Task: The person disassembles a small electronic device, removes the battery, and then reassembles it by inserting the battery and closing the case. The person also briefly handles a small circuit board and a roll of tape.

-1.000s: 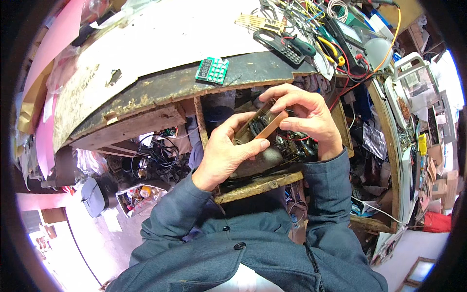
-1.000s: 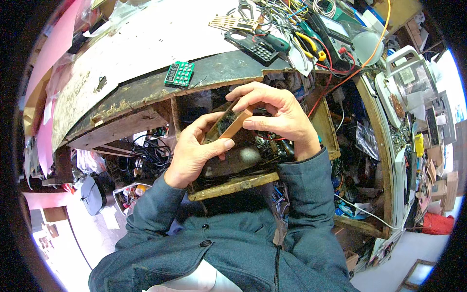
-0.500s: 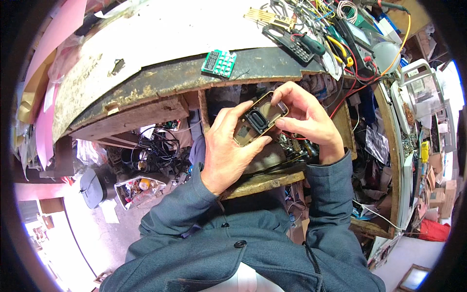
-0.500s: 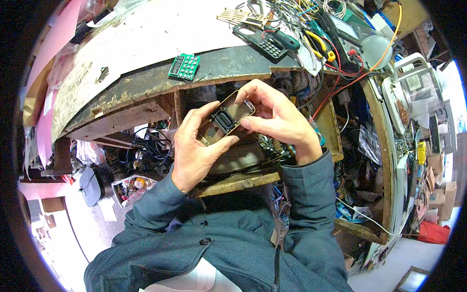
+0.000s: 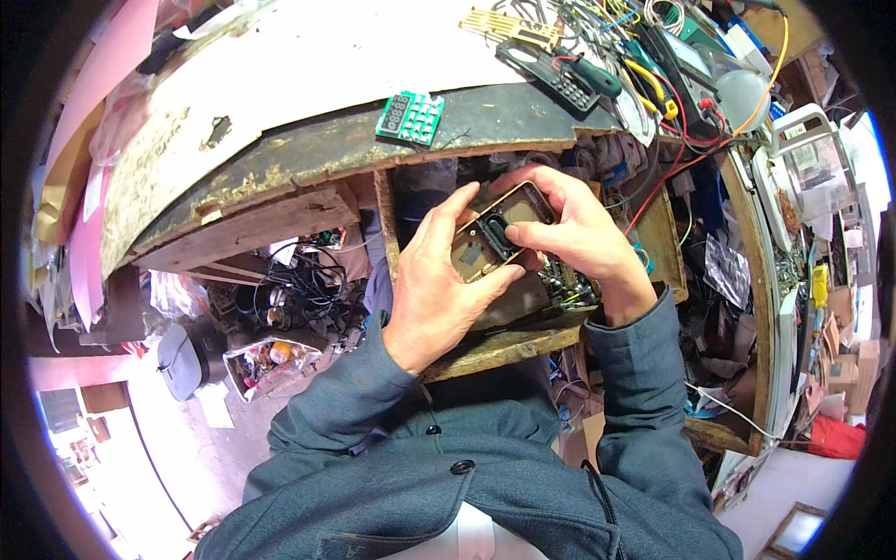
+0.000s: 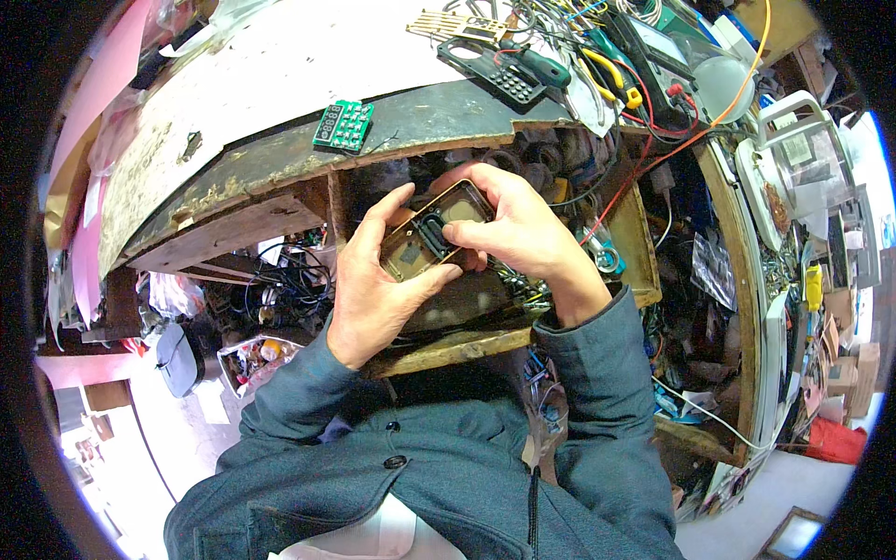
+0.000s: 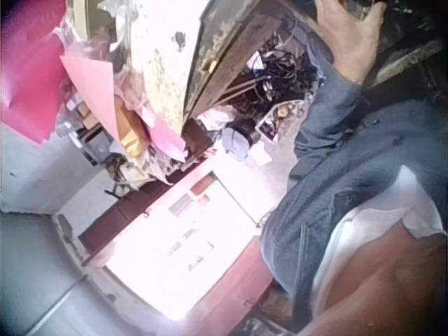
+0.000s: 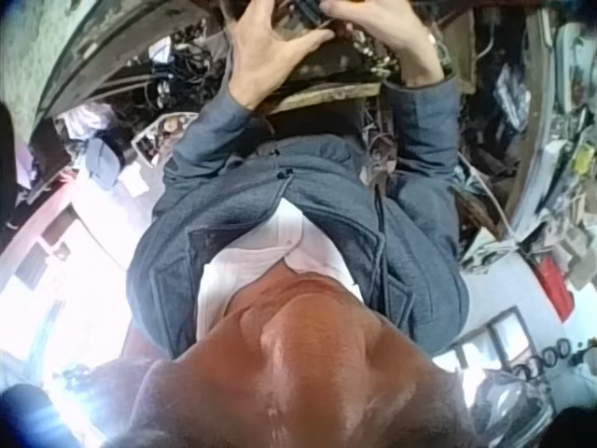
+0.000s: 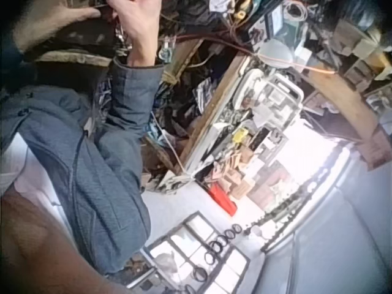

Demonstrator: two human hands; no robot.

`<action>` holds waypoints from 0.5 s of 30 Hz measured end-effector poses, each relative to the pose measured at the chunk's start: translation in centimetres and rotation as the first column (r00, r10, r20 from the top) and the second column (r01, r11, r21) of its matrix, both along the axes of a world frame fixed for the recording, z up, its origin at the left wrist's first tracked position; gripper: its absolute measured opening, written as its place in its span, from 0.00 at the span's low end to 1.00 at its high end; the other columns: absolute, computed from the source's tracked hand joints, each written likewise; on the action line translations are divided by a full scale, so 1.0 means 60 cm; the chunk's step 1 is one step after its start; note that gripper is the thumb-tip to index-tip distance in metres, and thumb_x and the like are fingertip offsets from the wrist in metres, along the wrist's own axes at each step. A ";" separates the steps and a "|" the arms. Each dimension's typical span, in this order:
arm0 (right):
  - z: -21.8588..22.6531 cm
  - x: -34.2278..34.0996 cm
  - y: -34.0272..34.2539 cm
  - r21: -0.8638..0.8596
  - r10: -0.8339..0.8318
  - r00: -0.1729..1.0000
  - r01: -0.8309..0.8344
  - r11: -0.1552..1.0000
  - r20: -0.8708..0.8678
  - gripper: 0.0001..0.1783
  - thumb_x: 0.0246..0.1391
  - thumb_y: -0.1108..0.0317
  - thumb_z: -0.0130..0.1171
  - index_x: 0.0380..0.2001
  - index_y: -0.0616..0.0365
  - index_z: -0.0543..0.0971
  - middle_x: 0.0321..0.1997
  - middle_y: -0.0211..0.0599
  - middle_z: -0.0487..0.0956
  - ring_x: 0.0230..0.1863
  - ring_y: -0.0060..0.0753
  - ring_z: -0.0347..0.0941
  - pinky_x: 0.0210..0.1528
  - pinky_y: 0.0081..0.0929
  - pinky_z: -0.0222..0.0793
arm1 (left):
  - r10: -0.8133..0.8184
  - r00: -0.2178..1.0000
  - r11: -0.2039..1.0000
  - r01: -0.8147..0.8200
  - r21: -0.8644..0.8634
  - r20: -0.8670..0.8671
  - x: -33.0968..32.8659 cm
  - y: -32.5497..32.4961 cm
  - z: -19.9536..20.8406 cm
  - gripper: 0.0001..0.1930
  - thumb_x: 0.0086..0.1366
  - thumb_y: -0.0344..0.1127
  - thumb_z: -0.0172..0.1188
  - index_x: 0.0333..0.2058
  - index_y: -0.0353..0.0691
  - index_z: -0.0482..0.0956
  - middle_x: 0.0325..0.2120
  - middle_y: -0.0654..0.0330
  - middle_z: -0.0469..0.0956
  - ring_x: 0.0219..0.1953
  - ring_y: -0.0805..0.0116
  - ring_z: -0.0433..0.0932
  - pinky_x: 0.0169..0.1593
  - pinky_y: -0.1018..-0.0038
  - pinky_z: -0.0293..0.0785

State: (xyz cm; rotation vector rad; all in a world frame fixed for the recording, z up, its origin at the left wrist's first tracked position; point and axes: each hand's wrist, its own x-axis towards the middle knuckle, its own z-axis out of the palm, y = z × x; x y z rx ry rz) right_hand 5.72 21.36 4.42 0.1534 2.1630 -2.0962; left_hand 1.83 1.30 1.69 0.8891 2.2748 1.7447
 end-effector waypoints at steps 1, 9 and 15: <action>0.000 0.001 0.001 -0.004 0.008 1.000 -0.008 1.000 -0.002 0.24 0.53 0.76 0.64 0.55 0.62 0.73 0.30 0.29 0.80 0.22 0.17 0.73 0.23 0.18 0.70 | -0.013 0.999 1.000 0.014 -0.003 0.033 0.000 0.000 0.000 0.44 0.48 0.31 0.79 0.64 0.35 0.67 0.49 0.53 0.78 0.50 0.66 0.78 0.56 0.70 0.75; 0.027 0.010 -0.007 0.027 0.086 0.996 -0.086 0.996 0.005 0.25 0.53 0.75 0.63 0.56 0.60 0.74 0.28 0.25 0.76 0.22 0.16 0.71 0.24 0.17 0.68 | -0.247 0.845 0.952 0.119 0.284 0.474 -0.008 -0.002 -0.009 0.23 0.69 0.32 0.64 0.58 0.33 0.69 0.36 0.60 0.80 0.39 0.76 0.80 0.40 0.79 0.77; 0.002 -0.004 0.010 0.163 0.180 0.937 -0.135 0.977 -0.299 0.27 0.61 0.66 0.65 0.61 0.59 0.72 0.37 0.26 0.79 0.30 0.13 0.73 0.30 0.17 0.71 | -0.468 0.465 0.881 0.181 0.437 0.751 -0.033 -0.001 0.007 0.13 0.65 0.28 0.58 0.48 0.34 0.72 0.35 0.55 0.83 0.26 0.65 0.84 0.29 0.73 0.84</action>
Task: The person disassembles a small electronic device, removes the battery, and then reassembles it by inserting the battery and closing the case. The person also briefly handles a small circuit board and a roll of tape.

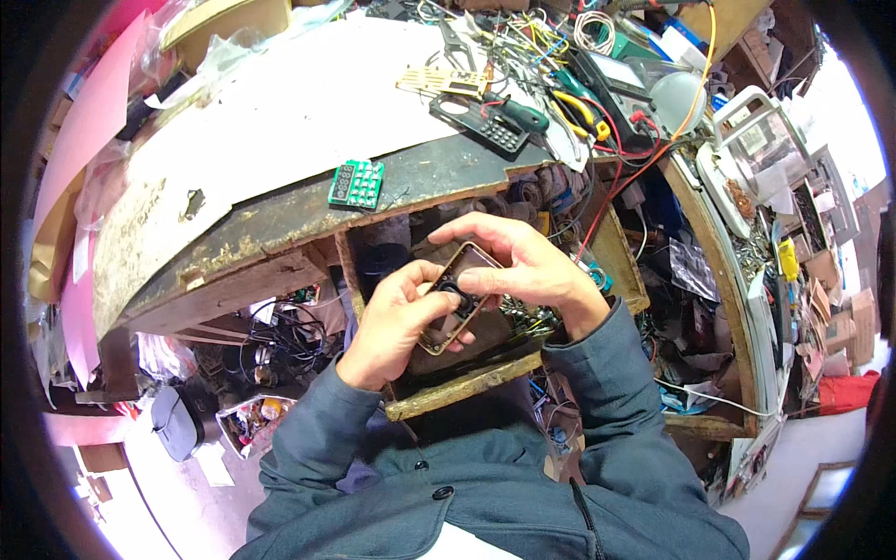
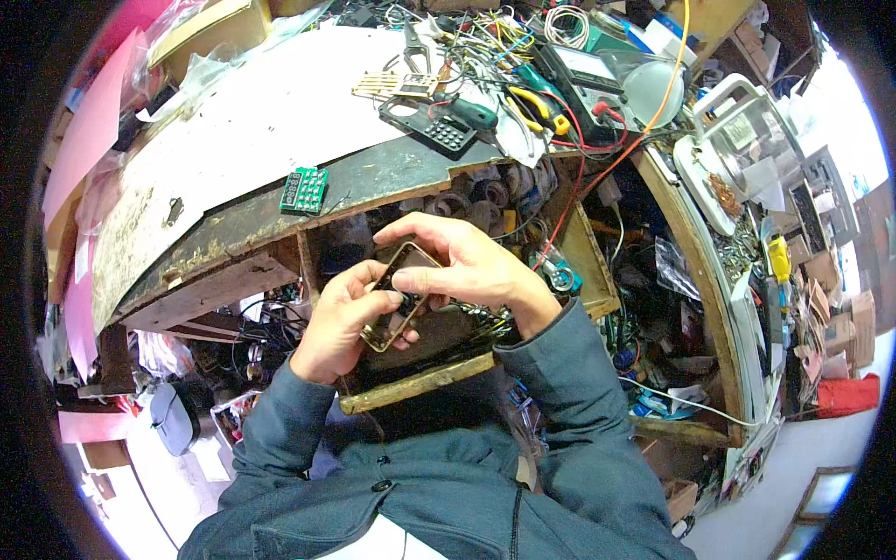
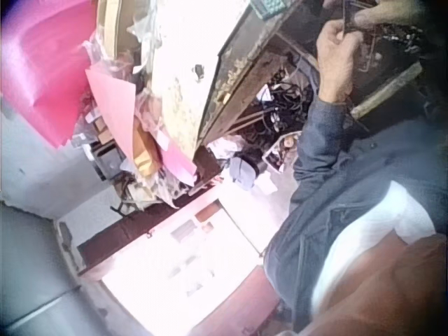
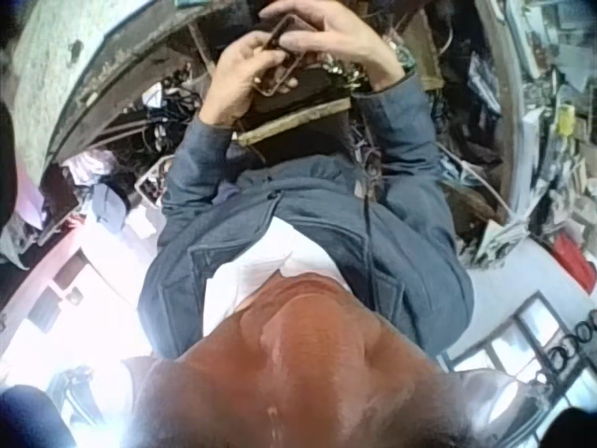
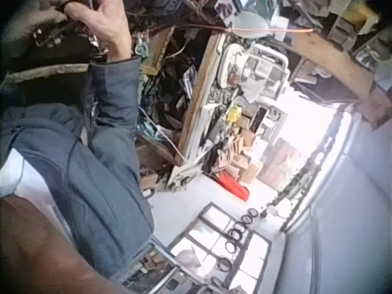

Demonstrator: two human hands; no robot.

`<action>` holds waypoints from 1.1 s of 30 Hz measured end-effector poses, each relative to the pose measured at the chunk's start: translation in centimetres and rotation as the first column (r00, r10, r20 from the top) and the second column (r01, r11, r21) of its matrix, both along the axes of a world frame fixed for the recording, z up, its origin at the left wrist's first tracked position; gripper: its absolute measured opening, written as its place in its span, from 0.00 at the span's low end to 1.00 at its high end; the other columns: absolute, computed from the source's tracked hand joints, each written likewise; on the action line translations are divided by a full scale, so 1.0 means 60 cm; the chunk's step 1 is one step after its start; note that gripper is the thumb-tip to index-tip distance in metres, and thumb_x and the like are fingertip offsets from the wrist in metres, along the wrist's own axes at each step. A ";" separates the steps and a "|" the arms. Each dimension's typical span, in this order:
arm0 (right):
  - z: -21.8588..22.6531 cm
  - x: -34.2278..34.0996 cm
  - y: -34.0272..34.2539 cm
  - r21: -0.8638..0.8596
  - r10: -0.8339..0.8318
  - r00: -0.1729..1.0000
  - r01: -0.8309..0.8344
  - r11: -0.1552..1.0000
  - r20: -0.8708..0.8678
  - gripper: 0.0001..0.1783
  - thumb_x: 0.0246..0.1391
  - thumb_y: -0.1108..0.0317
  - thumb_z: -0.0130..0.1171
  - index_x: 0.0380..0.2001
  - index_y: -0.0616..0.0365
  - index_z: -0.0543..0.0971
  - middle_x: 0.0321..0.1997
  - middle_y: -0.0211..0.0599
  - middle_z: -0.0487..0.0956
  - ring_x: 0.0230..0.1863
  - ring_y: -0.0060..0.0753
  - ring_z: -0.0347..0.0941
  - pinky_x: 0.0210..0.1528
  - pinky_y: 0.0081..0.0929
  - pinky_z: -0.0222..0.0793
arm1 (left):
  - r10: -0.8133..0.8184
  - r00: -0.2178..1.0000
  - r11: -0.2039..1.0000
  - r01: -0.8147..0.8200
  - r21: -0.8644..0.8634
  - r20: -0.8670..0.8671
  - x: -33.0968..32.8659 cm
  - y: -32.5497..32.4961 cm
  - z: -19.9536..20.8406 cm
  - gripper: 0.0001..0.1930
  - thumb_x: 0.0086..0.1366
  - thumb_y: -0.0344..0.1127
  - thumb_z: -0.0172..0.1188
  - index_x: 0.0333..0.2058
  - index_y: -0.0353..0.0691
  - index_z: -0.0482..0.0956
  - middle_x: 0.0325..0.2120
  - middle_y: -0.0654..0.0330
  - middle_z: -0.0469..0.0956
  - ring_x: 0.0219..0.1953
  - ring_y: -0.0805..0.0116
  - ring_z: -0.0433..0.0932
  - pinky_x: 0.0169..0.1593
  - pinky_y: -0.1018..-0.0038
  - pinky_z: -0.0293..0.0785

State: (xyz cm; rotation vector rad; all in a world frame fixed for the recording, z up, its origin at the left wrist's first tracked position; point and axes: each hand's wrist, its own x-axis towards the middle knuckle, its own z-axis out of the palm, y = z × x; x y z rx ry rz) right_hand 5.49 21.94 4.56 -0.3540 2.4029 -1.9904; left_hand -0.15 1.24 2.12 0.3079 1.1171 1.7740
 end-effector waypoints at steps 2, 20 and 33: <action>0.023 0.015 0.006 -0.180 0.002 0.956 0.053 0.982 0.294 0.26 0.63 0.65 0.63 0.61 0.59 0.72 0.37 0.27 0.80 0.29 0.14 0.74 0.30 0.17 0.72 | 0.015 1.000 0.998 -0.017 0.067 0.021 -0.008 0.000 -0.003 0.14 0.65 0.28 0.57 0.48 0.33 0.74 0.35 0.53 0.83 0.26 0.64 0.84 0.29 0.72 0.84; 0.017 0.097 0.095 -0.033 -0.357 0.920 0.367 0.930 0.161 0.13 0.60 0.68 0.64 0.45 0.64 0.83 0.32 0.35 0.84 0.28 0.17 0.76 0.32 0.16 0.71 | 0.209 0.974 0.961 -0.187 0.204 -0.090 0.003 0.002 -0.031 0.12 0.71 0.32 0.54 0.50 0.35 0.74 0.39 0.51 0.84 0.29 0.67 0.85 0.32 0.74 0.83; -0.059 0.110 0.023 0.997 -0.439 0.898 0.057 0.056 -0.026 0.08 0.49 0.66 0.61 0.25 0.57 0.85 0.26 0.51 0.82 0.32 0.55 0.82 0.38 0.49 0.78 | 0.216 0.975 0.947 -0.223 0.230 0.059 -0.006 0.010 -0.033 0.17 0.74 0.40 0.53 0.53 0.33 0.73 0.44 0.50 0.83 0.35 0.63 0.85 0.39 0.68 0.85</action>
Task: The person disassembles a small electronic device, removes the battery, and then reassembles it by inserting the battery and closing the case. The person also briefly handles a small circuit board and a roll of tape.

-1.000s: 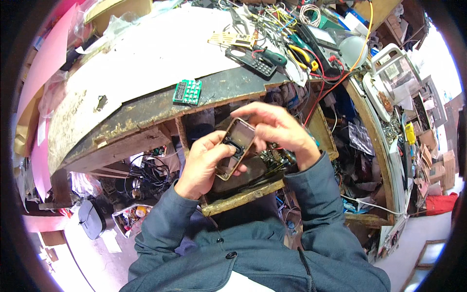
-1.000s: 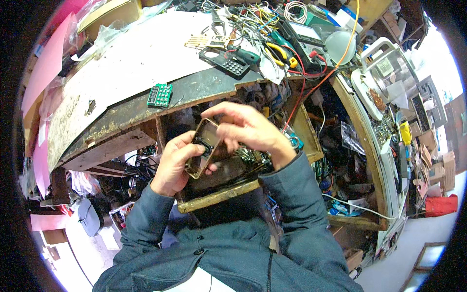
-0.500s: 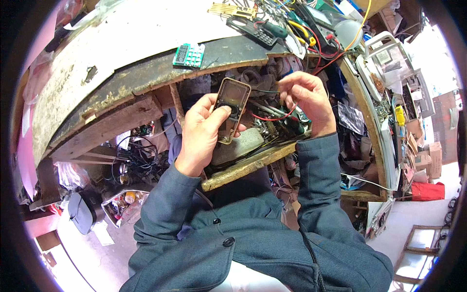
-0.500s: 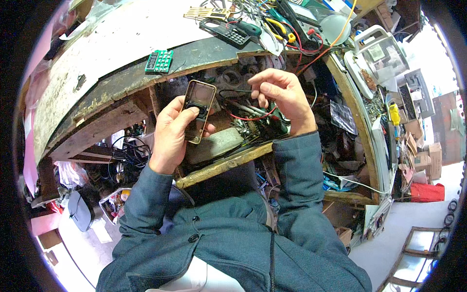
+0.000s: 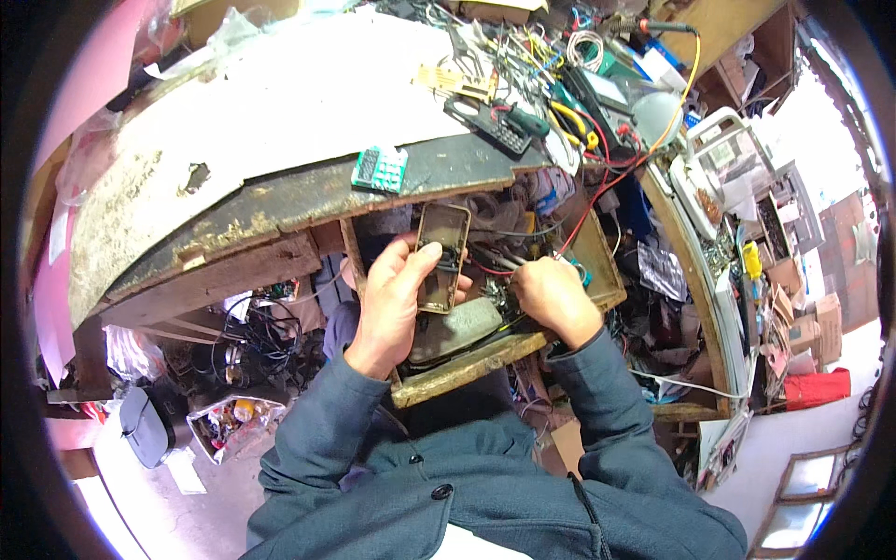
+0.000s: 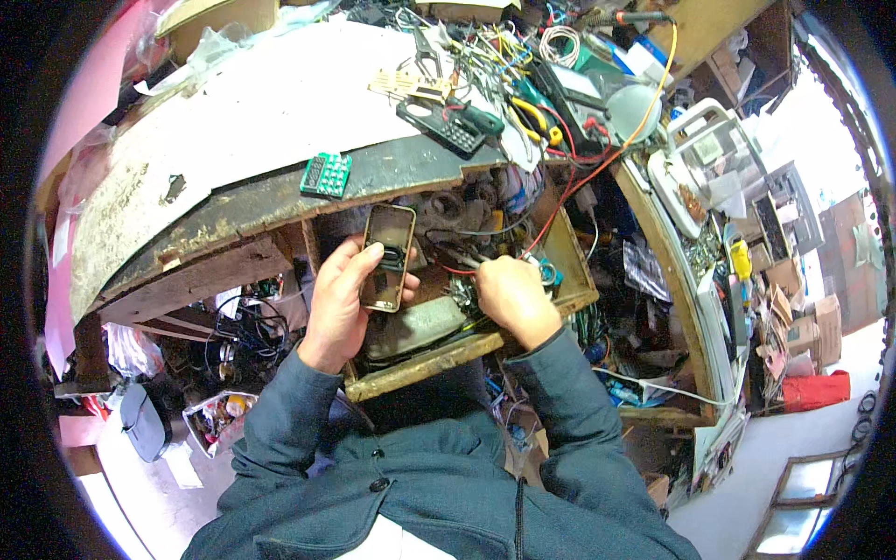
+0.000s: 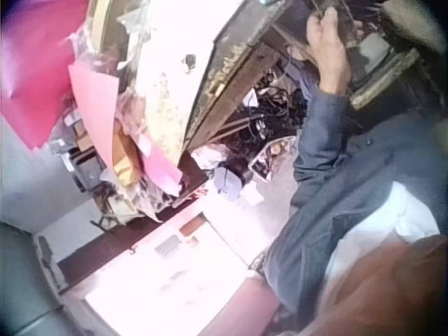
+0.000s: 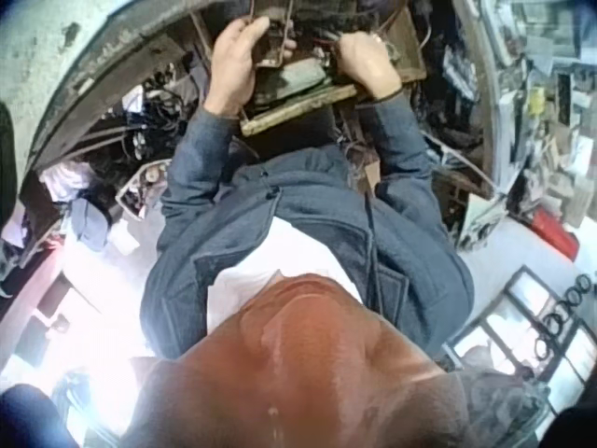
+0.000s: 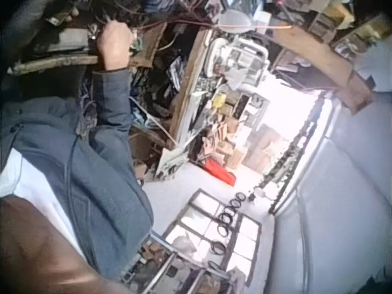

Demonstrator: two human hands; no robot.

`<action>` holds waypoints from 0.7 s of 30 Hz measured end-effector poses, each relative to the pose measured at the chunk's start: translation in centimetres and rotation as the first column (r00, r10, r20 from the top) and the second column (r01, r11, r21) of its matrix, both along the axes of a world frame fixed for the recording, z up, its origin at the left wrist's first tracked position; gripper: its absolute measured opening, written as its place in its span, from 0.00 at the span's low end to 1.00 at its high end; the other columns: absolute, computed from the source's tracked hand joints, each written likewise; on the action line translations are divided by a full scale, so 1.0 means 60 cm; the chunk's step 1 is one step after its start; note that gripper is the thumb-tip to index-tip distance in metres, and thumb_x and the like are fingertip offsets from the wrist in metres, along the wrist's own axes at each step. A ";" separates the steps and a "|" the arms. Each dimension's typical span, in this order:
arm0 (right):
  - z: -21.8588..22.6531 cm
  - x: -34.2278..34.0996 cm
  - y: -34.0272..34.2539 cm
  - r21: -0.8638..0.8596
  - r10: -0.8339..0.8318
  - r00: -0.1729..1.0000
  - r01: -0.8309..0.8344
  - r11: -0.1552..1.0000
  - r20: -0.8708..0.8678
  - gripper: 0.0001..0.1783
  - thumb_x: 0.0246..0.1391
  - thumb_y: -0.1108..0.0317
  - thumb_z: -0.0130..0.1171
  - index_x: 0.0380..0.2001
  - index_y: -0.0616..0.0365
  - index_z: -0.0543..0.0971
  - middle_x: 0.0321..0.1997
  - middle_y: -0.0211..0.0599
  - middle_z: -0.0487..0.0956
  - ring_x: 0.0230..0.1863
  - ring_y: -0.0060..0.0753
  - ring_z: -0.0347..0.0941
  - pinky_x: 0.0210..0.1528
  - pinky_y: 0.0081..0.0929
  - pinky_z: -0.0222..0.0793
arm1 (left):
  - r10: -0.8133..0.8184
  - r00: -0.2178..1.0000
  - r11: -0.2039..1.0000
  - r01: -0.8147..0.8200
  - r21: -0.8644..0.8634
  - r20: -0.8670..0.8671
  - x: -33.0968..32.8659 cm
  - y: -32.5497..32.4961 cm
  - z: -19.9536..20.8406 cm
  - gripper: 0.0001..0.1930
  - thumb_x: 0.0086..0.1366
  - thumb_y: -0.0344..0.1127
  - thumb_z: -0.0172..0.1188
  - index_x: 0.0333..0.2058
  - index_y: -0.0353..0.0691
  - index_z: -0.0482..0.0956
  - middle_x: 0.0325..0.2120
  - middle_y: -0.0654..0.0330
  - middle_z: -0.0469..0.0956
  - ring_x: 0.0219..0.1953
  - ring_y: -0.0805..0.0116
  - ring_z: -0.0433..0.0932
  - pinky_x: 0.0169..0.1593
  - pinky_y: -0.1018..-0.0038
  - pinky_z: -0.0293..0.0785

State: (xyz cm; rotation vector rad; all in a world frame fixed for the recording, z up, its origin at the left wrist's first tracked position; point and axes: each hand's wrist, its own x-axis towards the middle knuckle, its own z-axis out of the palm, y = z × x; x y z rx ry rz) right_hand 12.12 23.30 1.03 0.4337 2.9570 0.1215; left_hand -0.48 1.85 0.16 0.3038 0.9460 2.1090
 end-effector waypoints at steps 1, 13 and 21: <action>-0.005 -0.004 -0.011 0.047 -0.042 0.999 0.042 0.998 -0.009 0.07 0.47 0.67 0.61 0.24 0.58 0.85 0.25 0.52 0.82 0.30 0.55 0.82 0.37 0.48 0.78 | -0.015 0.999 1.000 0.014 0.008 0.035 0.003 -0.001 0.003 0.17 0.75 0.42 0.52 0.53 0.33 0.74 0.44 0.50 0.83 0.36 0.62 0.85 0.39 0.68 0.85; 0.033 0.005 -0.025 0.025 -0.101 0.994 0.102 0.994 -0.049 0.12 0.48 0.62 0.63 0.31 0.60 0.78 0.29 0.51 0.83 0.35 0.55 0.81 0.38 0.51 0.77 | -0.184 0.958 0.974 0.149 0.168 0.221 -0.010 -0.014 -0.007 0.26 0.79 0.47 0.37 0.60 0.31 0.71 0.51 0.47 0.80 0.44 0.59 0.82 0.49 0.62 0.81; 0.164 0.031 -0.051 -0.400 -0.167 0.786 -0.109 0.910 -0.595 0.05 0.56 0.73 0.65 0.35 0.62 0.81 0.30 0.38 0.82 0.30 0.29 0.79 0.34 0.25 0.73 | -0.191 0.951 0.976 0.158 0.151 0.242 -0.011 -0.016 -0.012 0.26 0.79 0.47 0.38 0.58 0.31 0.73 0.48 0.47 0.81 0.43 0.58 0.83 0.48 0.61 0.82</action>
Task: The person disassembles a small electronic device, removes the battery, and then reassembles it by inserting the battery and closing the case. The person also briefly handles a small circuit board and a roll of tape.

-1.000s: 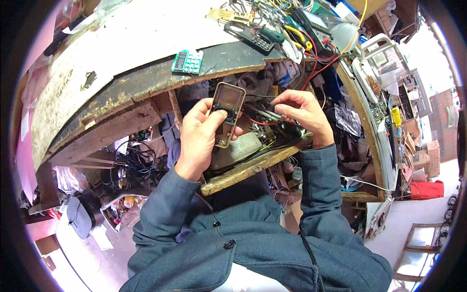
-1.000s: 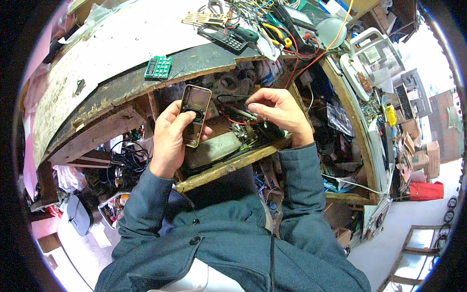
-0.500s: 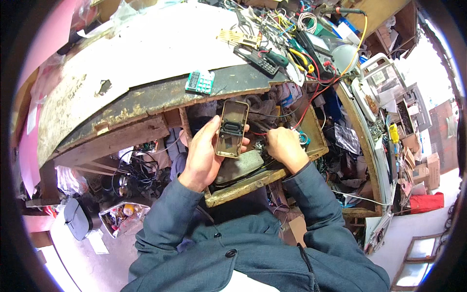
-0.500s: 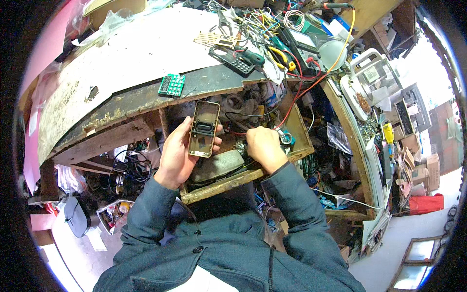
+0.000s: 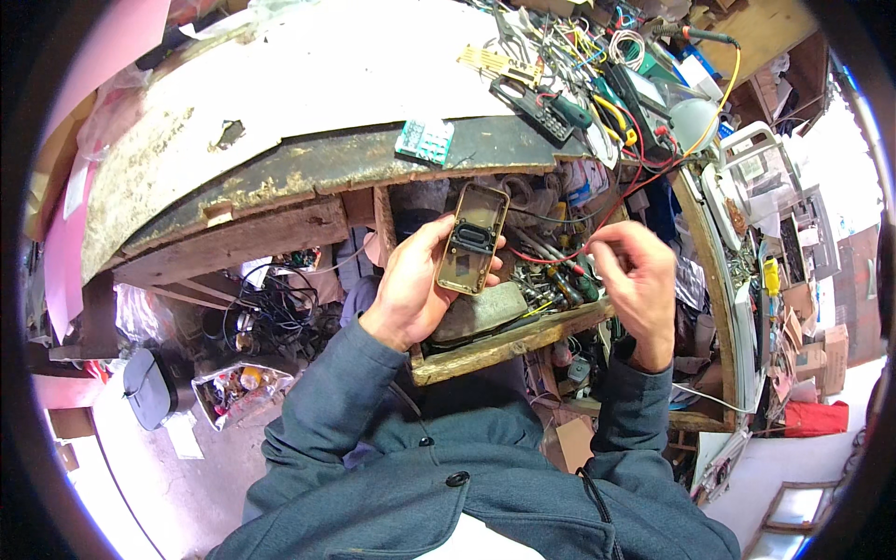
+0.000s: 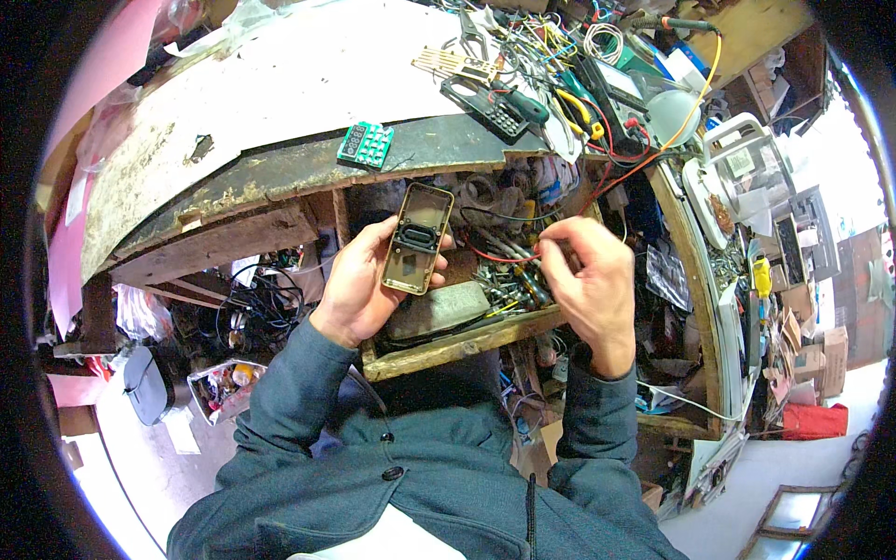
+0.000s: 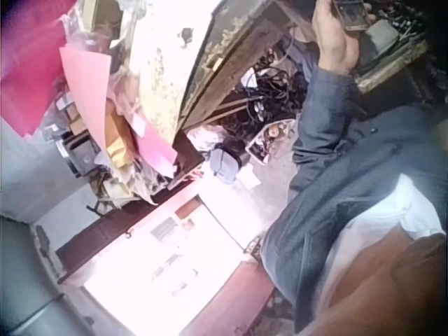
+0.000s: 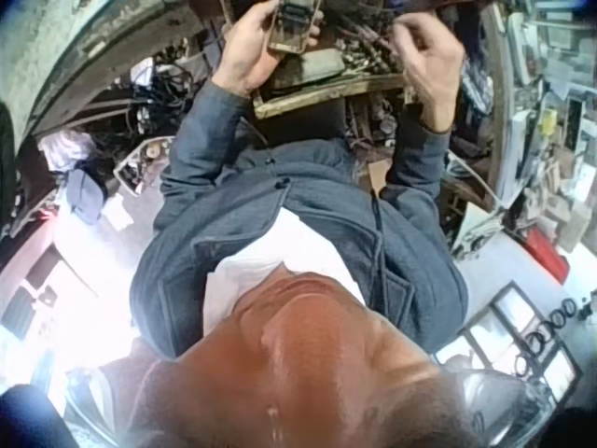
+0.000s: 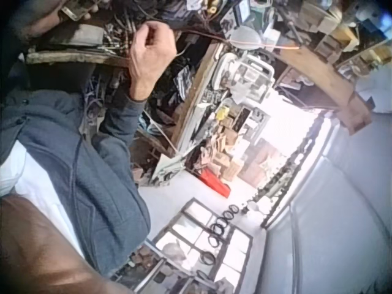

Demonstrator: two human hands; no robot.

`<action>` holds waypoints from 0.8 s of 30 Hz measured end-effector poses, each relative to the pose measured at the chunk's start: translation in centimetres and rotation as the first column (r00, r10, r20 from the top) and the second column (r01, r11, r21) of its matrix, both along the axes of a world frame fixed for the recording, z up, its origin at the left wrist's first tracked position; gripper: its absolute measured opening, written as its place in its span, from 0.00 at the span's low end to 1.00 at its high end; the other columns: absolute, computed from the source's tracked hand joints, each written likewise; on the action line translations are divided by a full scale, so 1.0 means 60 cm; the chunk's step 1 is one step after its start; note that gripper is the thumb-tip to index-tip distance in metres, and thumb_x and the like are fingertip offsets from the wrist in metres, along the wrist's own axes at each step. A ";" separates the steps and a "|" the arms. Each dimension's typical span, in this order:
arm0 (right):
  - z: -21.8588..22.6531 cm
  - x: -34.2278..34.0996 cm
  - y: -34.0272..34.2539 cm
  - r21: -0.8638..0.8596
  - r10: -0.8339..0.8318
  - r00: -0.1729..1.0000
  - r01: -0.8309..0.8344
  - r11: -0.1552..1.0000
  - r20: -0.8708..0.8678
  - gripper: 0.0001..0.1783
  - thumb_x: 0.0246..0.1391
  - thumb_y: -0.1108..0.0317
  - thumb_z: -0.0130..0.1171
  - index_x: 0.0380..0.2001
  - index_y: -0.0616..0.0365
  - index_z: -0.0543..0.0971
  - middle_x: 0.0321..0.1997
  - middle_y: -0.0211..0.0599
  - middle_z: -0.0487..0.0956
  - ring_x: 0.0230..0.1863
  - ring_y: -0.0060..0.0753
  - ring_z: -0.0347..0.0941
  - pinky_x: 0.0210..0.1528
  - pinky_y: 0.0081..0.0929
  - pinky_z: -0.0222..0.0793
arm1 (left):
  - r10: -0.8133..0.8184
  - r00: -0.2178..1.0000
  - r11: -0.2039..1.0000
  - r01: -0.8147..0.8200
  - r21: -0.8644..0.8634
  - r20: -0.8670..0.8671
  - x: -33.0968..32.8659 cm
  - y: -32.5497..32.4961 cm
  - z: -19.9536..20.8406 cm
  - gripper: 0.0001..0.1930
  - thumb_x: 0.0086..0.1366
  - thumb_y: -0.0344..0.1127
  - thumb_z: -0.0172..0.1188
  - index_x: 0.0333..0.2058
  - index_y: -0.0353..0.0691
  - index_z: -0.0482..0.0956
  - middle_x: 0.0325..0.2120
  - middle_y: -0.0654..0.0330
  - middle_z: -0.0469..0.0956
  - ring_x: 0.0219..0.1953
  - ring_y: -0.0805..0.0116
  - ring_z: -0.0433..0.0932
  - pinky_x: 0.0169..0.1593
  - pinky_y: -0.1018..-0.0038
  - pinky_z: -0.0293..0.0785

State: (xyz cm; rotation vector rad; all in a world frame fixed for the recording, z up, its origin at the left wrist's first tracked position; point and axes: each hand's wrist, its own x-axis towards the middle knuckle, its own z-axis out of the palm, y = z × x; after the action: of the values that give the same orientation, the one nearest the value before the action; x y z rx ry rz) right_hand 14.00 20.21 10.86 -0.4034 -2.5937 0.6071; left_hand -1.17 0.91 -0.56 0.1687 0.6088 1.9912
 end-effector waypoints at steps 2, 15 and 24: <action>0.005 -0.004 -0.029 -0.431 -0.035 0.965 -0.084 0.898 -0.260 0.04 0.59 0.76 0.65 0.37 0.64 0.81 0.31 0.32 0.82 0.32 0.20 0.78 0.36 0.19 0.73 | -0.005 1.000 1.000 0.006 -0.009 0.012 0.000 0.000 -0.001 0.26 0.79 0.47 0.38 0.58 0.31 0.73 0.48 0.47 0.82 0.42 0.58 0.83 0.47 0.61 0.82; 0.012 -0.072 -0.096 0.089 0.291 0.904 -0.277 0.957 -0.312 0.06 0.52 0.78 0.68 0.34 0.62 0.81 0.28 0.39 0.80 0.27 0.34 0.77 0.30 0.27 0.72 | -0.092 0.996 0.996 0.092 0.016 0.000 -0.002 -0.005 0.009 0.25 0.79 0.49 0.39 0.58 0.37 0.74 0.44 0.52 0.83 0.37 0.63 0.83 0.38 0.66 0.83; 0.018 -0.063 -0.108 0.079 0.312 0.905 -0.302 0.950 -0.289 0.07 0.50 0.78 0.68 0.33 0.62 0.81 0.27 0.40 0.79 0.25 0.35 0.76 0.28 0.29 0.70 | -0.103 0.995 0.995 0.103 -0.008 0.011 -0.003 -0.005 0.011 0.23 0.79 0.48 0.41 0.57 0.37 0.75 0.44 0.54 0.84 0.35 0.67 0.83 0.37 0.68 0.82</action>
State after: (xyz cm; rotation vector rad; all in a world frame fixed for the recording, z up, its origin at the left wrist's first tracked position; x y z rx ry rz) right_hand 10.20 13.75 11.94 0.1100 -2.3827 0.6708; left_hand -1.36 0.59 0.11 0.1808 0.5905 1.8889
